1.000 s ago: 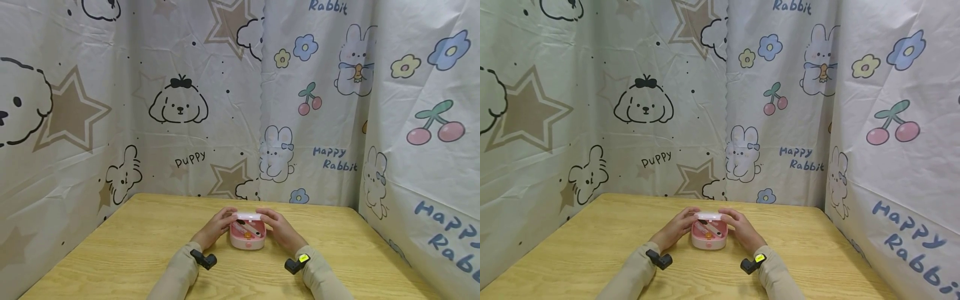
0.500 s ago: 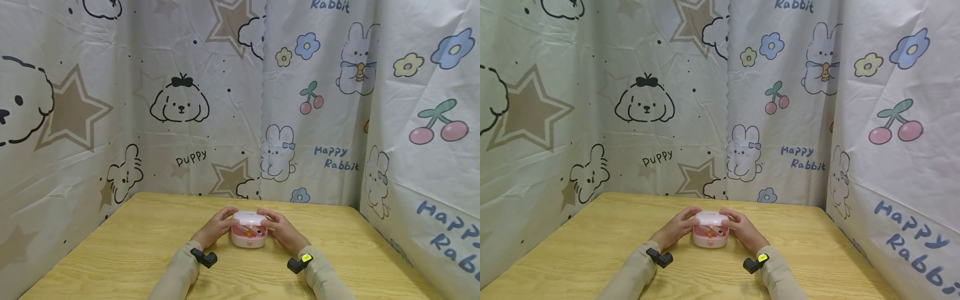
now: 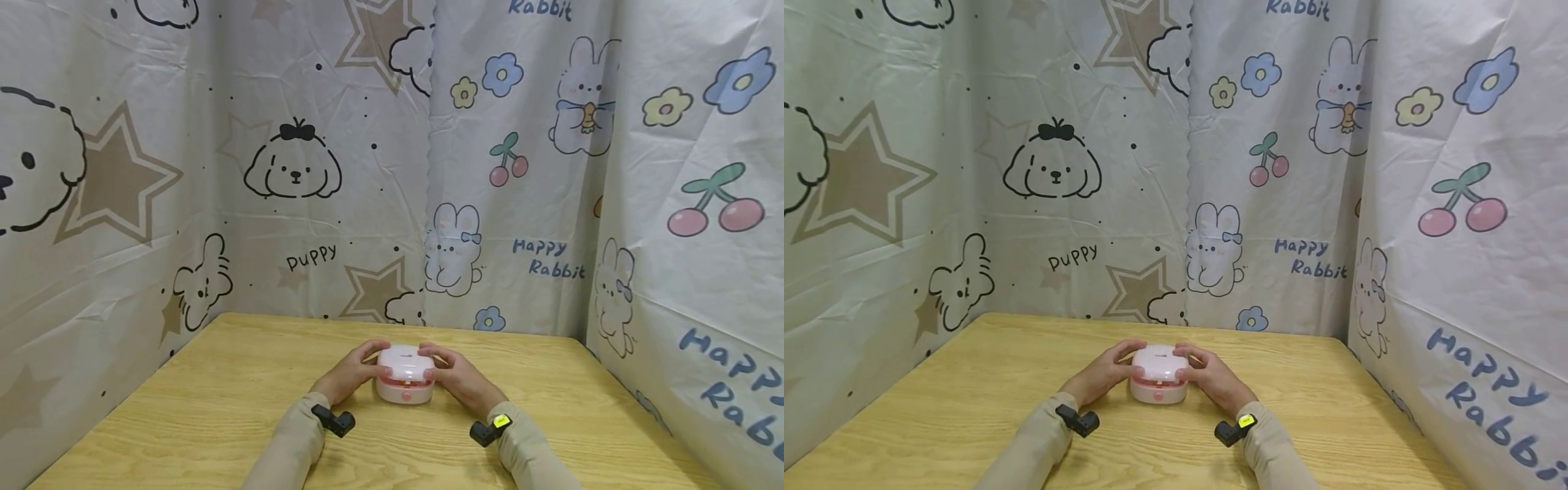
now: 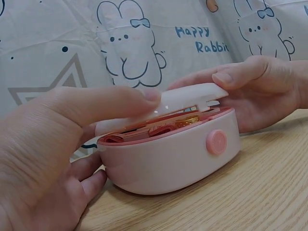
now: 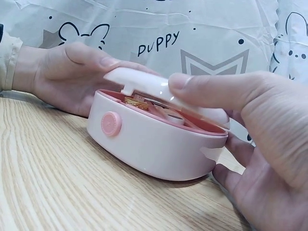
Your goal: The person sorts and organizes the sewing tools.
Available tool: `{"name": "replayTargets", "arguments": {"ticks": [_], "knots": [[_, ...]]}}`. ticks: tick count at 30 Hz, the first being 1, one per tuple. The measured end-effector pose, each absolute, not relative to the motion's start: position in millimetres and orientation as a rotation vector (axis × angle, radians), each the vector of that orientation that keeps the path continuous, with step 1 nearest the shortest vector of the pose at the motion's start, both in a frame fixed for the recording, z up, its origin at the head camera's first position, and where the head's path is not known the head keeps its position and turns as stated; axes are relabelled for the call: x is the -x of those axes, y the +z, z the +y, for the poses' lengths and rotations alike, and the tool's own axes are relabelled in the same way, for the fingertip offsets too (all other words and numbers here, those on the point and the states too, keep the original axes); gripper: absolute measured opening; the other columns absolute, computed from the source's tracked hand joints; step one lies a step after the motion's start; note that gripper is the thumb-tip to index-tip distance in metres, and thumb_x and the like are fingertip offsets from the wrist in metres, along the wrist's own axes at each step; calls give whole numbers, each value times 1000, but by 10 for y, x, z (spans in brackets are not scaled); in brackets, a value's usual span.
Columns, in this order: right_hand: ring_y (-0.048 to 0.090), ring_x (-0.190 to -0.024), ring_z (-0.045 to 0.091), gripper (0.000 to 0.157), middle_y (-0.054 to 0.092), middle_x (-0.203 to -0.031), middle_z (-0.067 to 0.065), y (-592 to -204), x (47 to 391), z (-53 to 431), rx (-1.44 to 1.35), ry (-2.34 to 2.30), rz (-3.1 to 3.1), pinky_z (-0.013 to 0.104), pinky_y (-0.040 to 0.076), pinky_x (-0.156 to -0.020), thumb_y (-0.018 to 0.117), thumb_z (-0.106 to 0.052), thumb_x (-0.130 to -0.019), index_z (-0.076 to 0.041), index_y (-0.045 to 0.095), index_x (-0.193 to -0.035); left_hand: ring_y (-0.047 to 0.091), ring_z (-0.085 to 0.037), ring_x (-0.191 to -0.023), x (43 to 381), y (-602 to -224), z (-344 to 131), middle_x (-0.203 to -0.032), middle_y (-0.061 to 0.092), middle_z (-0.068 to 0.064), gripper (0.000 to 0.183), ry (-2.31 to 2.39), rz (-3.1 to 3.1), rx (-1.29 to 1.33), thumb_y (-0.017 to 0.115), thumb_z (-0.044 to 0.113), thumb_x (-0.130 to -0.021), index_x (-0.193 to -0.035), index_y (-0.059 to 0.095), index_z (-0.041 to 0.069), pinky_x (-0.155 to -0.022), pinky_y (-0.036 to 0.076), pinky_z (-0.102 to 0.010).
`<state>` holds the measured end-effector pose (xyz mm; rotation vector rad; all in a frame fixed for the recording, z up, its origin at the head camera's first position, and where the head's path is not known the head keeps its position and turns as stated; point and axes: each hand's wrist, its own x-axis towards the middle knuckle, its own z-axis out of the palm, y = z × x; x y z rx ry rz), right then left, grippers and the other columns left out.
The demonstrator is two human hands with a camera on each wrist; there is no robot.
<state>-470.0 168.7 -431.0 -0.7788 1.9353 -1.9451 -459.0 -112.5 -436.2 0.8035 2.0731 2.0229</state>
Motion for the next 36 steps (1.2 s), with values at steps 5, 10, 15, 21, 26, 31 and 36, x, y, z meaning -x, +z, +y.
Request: {"name": "replayTargets", "arguments": {"ticks": [5,10,15,21,26,31,36], "knots": [[10,-154,40,44,19,-169,17,-4303,4696,1699,778,-1912,2000,47,31,-117,72,-1,-94,3,59,-136,25,-46,-149,4609,-4367,-1124,-159,34,-23,65,1998,2097,-820,73,6,-94,-150,41,-5,-116,32,-54],[8,-154,42,44,21,-168,16,-4283,4681,1705,766,-1908,2016,52,25,-119,72,0,-93,4,60,-135,27,-45,-149,4637,-4383,-1123,-158,36,-22,64,1998,2090,-827,73,5,-93,-149,43,-4,-115,33,-54],[8,-154,43,43,21,-168,17,-4281,4677,1709,779,-1901,2019,54,24,-119,73,0,-93,4,60,-134,27,-44,-149,4639,-4391,-1125,-158,37,-22,66,1991,2097,-824,75,6,-93,-150,43,-3,-116,31,-55],[7,-154,43,46,20,-168,17,-4289,4673,1709,791,-1895,2009,54,24,-119,73,0,-92,5,59,-136,28,-44,-149,4640,-4412,-1131,-158,38,-21,67,1991,2103,-800,76,7,-93,-150,43,-3,-117,30,-55],[8,-154,43,46,19,-168,17,-4298,4680,1708,802,-1892,1998,53,25,-118,73,0,-93,6,57,-136,28,-45,-149,4634,-4417,-1133,-157,38,-23,67,2001,2088,-817,76,5,-93,-150,42,-4,-116,31,-55],[9,-154,41,46,18,-168,16,-4296,4680,1709,798,-1888,1997,52,27,-118,73,-1,-93,5,57,-136,27,-44,-149,4631,-4405,-1135,-158,37,-23,67,1998,2085,-808,76,5,-93,-150,42,-4,-117,30,-55],[7,-154,42,46,18,-169,17,-4292,4671,1707,799,-1886,2000,53,26,-118,73,-1,-93,5,57,-136,26,-44,-150,4613,-4389,-1140,-159,36,-22,69,1990,2088,-800,76,6,-93,-151,41,-3,-117,29,-56]]}}
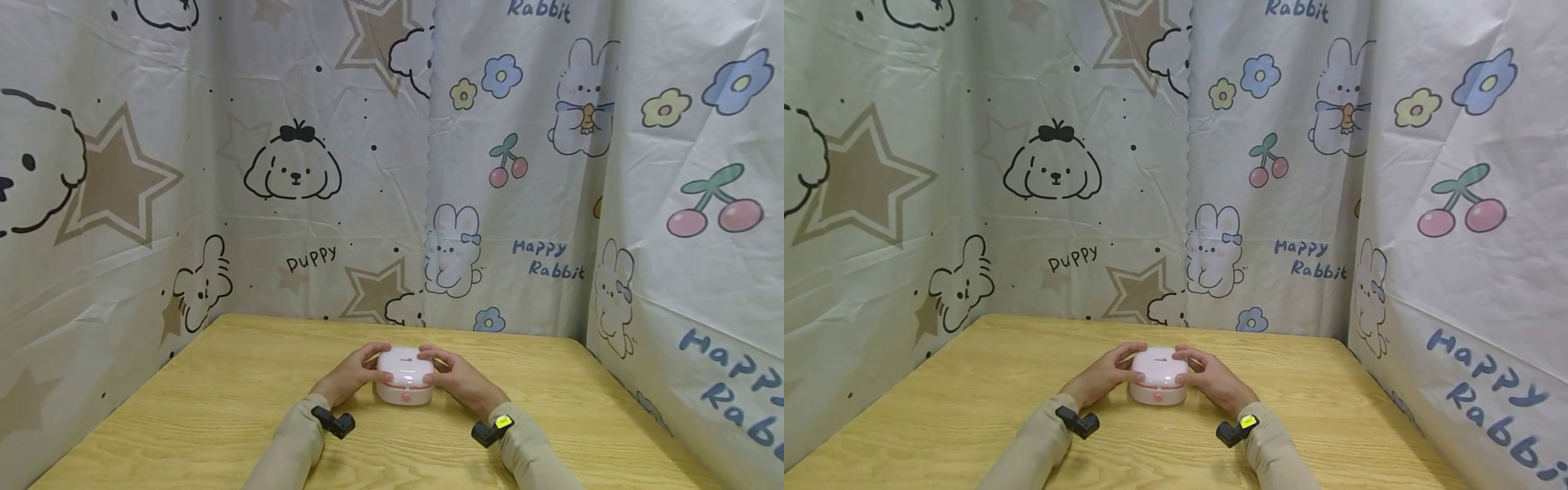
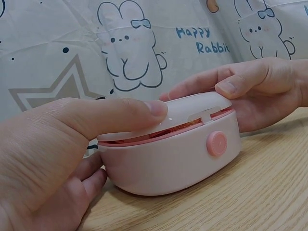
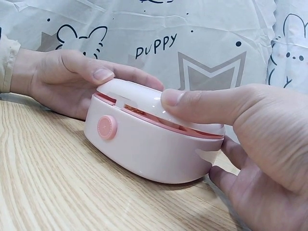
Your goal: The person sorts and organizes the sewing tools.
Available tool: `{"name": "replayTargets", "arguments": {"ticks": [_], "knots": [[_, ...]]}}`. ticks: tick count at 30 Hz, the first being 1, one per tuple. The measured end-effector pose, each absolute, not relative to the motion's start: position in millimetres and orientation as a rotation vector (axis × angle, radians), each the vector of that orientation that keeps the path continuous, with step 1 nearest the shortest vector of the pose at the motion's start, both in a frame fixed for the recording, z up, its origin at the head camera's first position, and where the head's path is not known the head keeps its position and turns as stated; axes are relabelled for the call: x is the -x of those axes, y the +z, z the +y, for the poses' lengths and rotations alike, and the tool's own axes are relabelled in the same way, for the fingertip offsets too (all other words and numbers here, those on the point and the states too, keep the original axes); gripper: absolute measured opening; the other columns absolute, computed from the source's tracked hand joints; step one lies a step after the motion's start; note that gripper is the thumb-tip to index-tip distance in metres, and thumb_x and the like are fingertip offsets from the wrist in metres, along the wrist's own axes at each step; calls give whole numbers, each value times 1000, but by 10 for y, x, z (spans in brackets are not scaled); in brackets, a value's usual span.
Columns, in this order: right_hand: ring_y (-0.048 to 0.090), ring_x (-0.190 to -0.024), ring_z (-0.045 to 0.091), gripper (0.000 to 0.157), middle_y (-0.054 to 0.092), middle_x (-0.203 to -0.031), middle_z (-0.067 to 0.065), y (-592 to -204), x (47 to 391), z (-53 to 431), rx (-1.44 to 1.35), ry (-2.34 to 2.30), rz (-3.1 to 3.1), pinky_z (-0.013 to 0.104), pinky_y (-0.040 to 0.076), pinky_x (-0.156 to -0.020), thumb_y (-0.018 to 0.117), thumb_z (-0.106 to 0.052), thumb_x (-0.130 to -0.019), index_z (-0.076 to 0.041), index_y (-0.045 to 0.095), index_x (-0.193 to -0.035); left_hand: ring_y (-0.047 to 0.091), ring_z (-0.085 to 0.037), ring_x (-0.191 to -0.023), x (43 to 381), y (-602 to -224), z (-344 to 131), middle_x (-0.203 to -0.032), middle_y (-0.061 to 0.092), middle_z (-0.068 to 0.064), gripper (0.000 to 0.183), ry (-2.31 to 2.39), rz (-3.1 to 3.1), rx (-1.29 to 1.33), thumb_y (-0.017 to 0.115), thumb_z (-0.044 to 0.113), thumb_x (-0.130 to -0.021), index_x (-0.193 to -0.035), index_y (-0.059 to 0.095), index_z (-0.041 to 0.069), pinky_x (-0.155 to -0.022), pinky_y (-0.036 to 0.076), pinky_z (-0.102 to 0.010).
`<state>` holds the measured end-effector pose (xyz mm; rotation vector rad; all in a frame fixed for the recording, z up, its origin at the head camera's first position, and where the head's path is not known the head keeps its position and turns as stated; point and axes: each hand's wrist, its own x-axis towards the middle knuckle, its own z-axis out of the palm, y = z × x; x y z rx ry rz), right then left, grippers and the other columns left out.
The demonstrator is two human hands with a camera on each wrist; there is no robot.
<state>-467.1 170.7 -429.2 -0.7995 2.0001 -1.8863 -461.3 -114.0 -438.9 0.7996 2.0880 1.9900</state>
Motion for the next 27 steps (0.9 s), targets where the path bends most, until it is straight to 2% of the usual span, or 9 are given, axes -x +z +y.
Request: {"name": "replayTargets", "arguments": {"ticks": [15,27], "knots": [[5,-154,43,47,20,-169,15,-4272,4662,1696,751,-1865,2045,56,19,-120,75,-4,-93,2,59,-136,25,-47,-149,4582,-4355,-1142,-160,34,-23,68,1954,2120,-821,77,8,-92,-150,43,-3,-117,29,-58],[4,-154,42,47,19,-169,14,-4270,4655,1696,765,-1855,2041,55,20,-120,74,-2,-93,3,58,-137,25,-45,-150,4592,-4357,-1136,-160,34,-22,67,1935,2136,-821,76,8,-93,-151,43,-2,-117,28,-57]]}}
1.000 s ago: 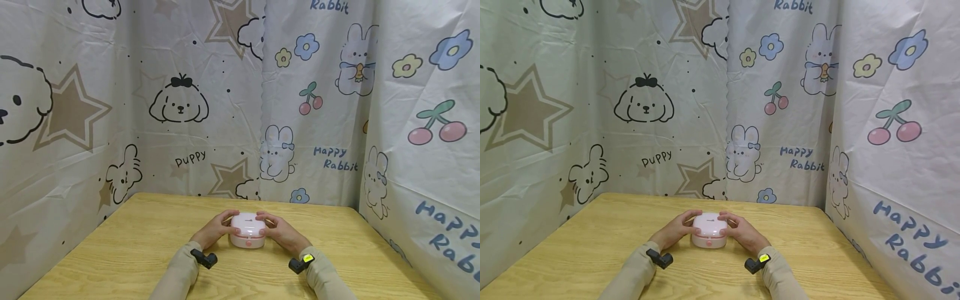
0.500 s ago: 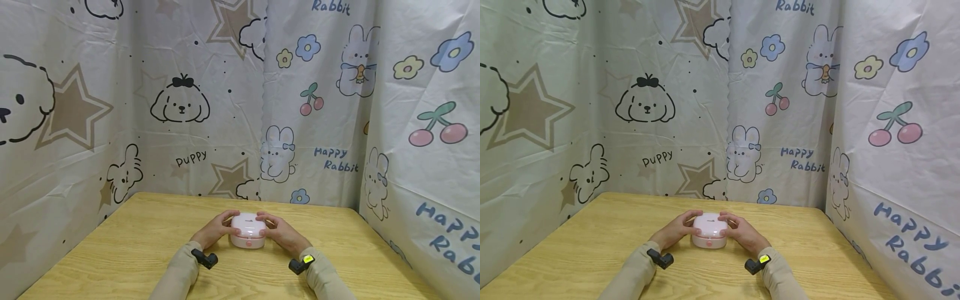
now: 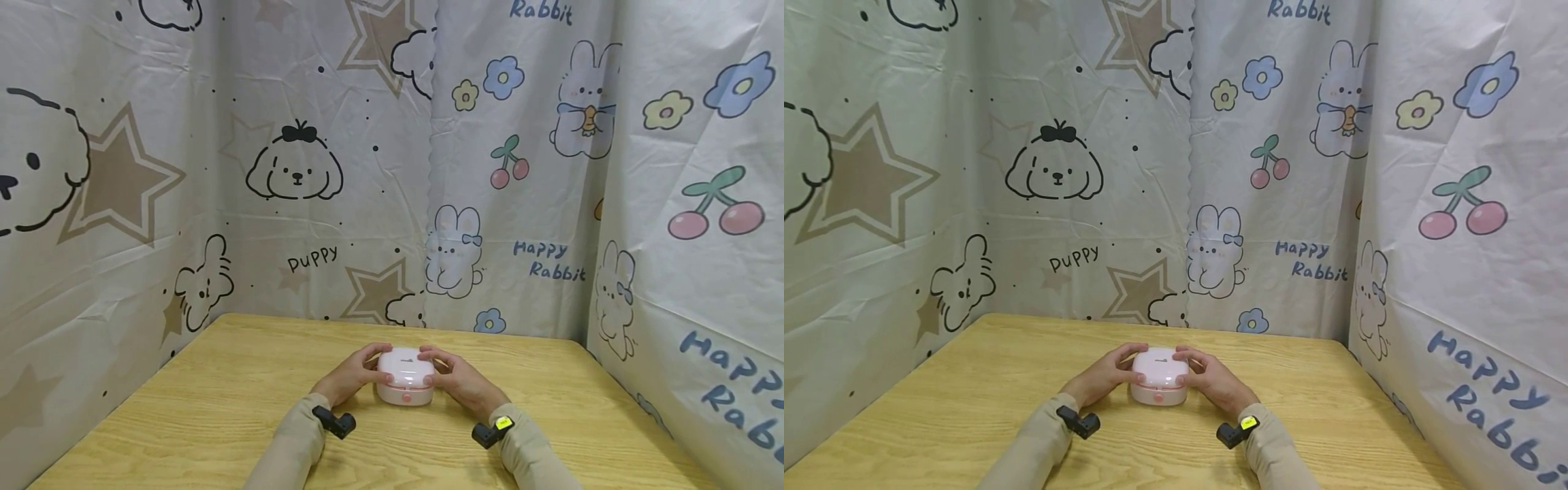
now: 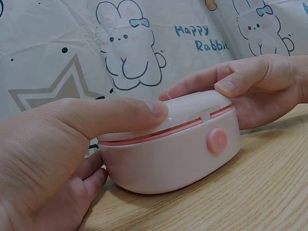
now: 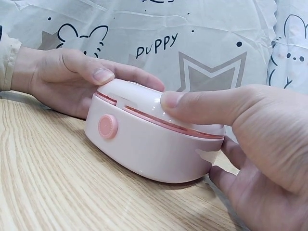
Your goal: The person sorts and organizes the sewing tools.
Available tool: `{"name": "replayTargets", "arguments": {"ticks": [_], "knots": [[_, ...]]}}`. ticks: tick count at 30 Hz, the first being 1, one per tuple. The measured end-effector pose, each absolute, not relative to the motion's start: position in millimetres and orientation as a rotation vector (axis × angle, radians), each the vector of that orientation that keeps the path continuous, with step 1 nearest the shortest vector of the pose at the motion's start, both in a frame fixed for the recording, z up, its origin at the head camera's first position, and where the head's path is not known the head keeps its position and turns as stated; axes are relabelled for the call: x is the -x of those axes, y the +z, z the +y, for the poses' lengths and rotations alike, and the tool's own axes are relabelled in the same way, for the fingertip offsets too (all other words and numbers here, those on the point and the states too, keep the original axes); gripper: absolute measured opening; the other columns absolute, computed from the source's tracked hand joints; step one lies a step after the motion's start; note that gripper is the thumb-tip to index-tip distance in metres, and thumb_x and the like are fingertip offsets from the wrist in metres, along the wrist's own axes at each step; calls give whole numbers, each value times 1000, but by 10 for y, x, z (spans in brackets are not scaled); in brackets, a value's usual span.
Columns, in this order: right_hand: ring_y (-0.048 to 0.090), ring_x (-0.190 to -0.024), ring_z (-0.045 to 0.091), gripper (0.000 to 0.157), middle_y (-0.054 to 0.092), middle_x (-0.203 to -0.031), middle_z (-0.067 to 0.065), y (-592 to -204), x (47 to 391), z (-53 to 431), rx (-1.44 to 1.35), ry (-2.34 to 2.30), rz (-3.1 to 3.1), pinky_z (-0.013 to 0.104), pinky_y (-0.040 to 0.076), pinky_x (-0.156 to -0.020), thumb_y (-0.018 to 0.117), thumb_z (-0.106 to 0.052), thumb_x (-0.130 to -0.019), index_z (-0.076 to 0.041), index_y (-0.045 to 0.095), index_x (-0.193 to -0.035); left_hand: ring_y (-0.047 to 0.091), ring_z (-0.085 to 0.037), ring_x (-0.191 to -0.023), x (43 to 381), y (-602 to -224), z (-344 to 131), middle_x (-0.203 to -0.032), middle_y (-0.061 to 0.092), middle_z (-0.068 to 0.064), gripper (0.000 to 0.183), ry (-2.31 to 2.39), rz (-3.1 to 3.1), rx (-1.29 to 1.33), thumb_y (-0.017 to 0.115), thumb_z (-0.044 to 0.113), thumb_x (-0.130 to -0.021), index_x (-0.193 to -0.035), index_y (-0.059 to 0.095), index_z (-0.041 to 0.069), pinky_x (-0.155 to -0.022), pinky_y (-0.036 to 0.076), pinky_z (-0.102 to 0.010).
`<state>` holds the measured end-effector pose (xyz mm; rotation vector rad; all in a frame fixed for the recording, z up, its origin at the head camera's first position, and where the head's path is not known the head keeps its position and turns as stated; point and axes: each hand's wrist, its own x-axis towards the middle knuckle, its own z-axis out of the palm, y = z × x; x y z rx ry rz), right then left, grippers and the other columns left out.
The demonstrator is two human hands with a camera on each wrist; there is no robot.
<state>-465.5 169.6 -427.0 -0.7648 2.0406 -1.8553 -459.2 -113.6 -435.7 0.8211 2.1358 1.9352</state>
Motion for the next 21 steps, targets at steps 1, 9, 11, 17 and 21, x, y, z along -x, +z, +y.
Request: {"name": "replayTargets", "arguments": {"ticks": [1,9,11,17,21], "knots": [[4,-154,42,48,19,-169,14,-4272,4658,1698,768,-1852,2041,56,21,-120,74,-2,-93,3,58,-137,25,-46,-150,4590,-4353,-1135,-160,34,-22,67,1932,2138,-823,76,8,-93,-151,43,-1,-117,29,-57],[5,-154,45,47,18,-169,16,-4286,4662,1707,792,-1816,2079,57,20,-120,74,-5,-94,1,57,-138,26,-47,-149,4570,-4340,-1127,-160,35,-22,67,1888,2192,-829,77,9,-94,-151,44,0,-116,30,-58],[5,-154,45,47,19,-169,15,-4293,4660,1711,791,-1814,2084,57,19,-120,74,-5,-94,1,57,-138,26,-47,-149,4574,-4350,-1127,-160,35,-22,67,1887,2192,-830,77,10,-94,-151,44,-1,-116,30,-58],[6,-154,45,49,21,-168,14,-4286,4647,1699,768,-1804,2113,59,17,-120,77,-8,-91,-2,60,-137,24,-48,-149,4574,-4365,-1143,-160,34,-23,68,1899,2169,-843,76,8,-93,-151,42,-2,-117,28,-59],[8,-154,44,51,22,-168,13,-4262,4655,1687,752,-1785,2147,62,15,-119,79,-11,-89,-5,61,-136,25,-47,-149,4579,-4357,-1139,-160,34,-23,69,1905,2175,-845,76,9,-94,-152,41,-3,-117,28,-59]]}}
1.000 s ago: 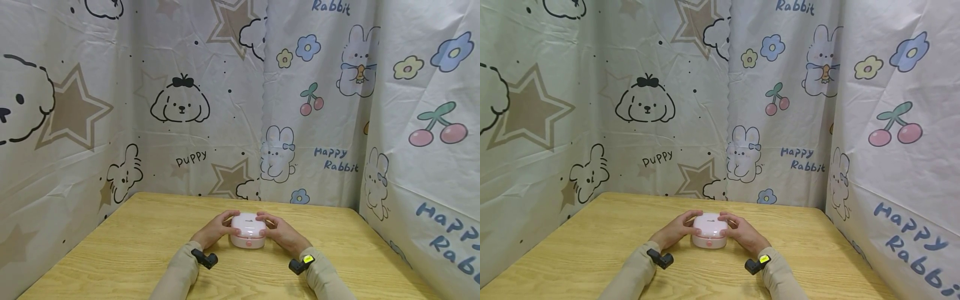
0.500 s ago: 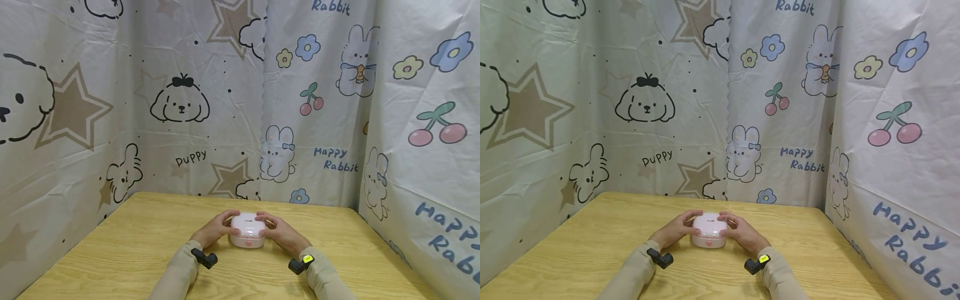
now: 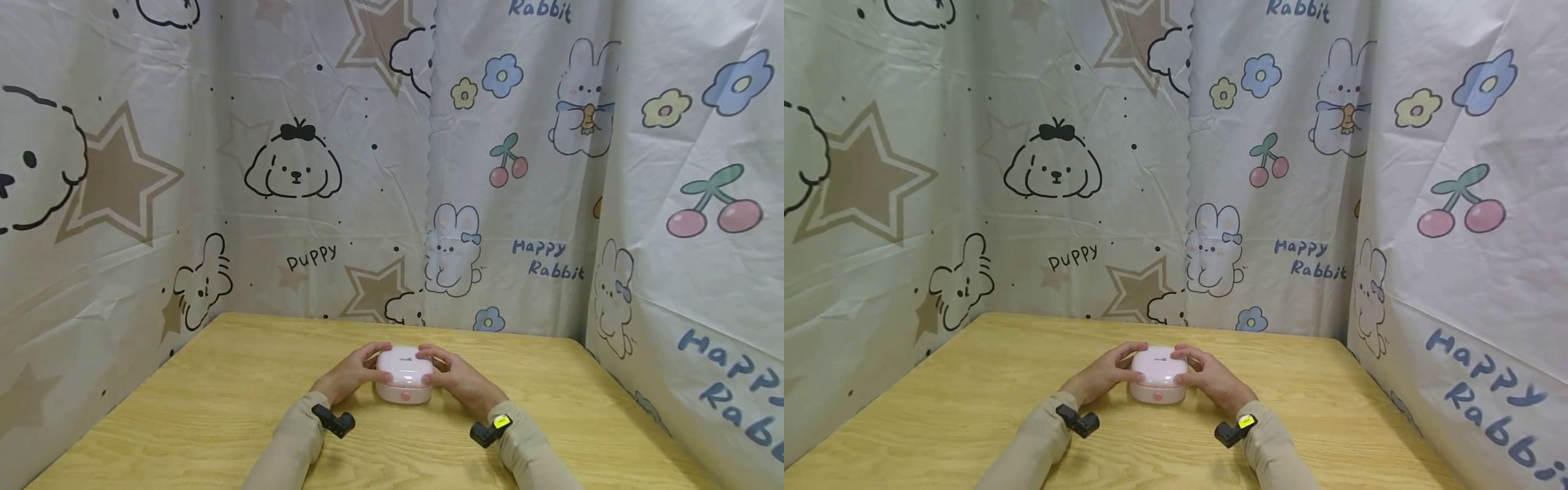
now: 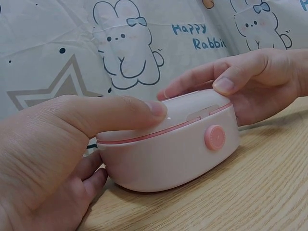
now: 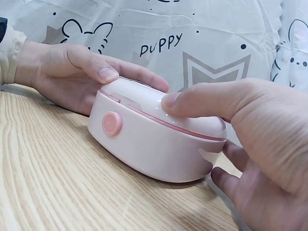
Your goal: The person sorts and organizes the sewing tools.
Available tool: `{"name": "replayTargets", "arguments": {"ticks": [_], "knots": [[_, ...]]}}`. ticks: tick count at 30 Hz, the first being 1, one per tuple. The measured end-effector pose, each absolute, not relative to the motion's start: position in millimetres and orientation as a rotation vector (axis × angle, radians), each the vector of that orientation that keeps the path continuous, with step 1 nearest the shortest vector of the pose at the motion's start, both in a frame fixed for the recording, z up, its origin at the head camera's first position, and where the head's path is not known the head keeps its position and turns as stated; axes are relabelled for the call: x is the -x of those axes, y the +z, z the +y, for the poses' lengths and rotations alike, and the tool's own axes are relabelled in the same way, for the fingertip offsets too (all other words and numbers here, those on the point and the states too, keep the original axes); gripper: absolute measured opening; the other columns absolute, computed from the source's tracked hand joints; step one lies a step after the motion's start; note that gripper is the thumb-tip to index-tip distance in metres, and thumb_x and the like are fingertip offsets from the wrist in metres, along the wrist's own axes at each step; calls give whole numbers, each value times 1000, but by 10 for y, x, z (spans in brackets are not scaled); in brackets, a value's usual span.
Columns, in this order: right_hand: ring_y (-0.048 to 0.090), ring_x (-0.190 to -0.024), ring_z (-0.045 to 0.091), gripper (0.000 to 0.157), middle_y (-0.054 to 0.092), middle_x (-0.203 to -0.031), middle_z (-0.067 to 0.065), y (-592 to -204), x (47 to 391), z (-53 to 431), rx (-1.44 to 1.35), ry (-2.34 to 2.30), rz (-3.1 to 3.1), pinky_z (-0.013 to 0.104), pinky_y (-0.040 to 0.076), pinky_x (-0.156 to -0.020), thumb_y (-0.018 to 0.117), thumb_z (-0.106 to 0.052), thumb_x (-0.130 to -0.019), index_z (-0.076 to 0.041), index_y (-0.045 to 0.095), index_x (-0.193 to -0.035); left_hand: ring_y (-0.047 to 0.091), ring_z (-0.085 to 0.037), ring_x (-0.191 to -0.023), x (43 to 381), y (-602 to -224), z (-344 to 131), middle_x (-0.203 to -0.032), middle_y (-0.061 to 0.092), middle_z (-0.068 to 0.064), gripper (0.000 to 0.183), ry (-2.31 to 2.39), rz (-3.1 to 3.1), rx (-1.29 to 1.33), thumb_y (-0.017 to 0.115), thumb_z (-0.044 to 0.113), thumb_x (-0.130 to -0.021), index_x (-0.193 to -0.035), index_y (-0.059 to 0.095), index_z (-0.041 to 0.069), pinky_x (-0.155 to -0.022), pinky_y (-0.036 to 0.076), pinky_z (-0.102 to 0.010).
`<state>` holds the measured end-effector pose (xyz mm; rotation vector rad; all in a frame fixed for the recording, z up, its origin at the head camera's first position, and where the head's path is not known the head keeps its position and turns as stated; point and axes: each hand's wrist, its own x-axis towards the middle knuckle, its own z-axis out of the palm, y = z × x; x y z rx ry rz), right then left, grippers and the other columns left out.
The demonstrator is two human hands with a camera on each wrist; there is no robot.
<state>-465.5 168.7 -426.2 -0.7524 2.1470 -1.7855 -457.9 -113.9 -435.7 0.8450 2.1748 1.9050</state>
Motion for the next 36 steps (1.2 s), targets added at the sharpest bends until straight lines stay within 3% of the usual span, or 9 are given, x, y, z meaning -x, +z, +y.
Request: {"name": "replayTargets", "arguments": {"ticks": [8,13,18,23,28,36], "knots": [[10,-150,54,47,19,-166,22,-4211,4656,1706,878,-1692,2205,64,23,-116,74,-8,-93,1,58,-136,26,-43,-150,4608,-4373,-1130,-160,36,-21,69,1930,2132,-829,76,7,-93,-152,42,-3,-117,30,-54],[19,-149,53,42,28,-163,23,-4179,4626,1697,929,-1592,2331,66,23,-115,72,-12,-96,0,61,-135,27,-43,-149,4584,-4366,-1125,-159,37,-23,71,1907,2156,-844,77,9,-93,-153,40,-3,-117,29,-55],[32,-144,53,41,40,-157,23,-4096,4589,1648,930,-1510,2494,66,30,-112,68,-20,-100,-3,62,-136,21,-45,-151,4559,-4328,-1091,-164,30,-20,79,1872,2265,-803,79,19,-93,-159,37,7,-119,21,-60],[37,-141,53,43,50,-150,19,-3991,4559,1630,838,-1548,2605,67,32,-111,69,-19,-99,-4,60,-139,14,-52,-151,4573,-4293,-1025,-168,22,-18,80,1903,2355,-788,81,23,-92,-159,39,12,-118,15,-66],[40,-140,49,47,53,-149,15,-3920,4556,1623,767,-1560,2707,66,34,-110,71,-18,-98,-6,59,-142,20,-53,-149,4580,-4279,-979,-166,26,-20,77,1911,2429,-808,82,24,-91,-157,42,12,-116,20,-67],[41,-140,46,48,54,-149,15,-3802,4511,1575,758,-1482,2842,63,37,-110,71,-26,-98,-8,60,-142,37,-44,-144,4551,-4204,-948,-157,44,-14,77,1723,2777,-875,80,43,-91,-153,47,11,-112,33,-64]]}}
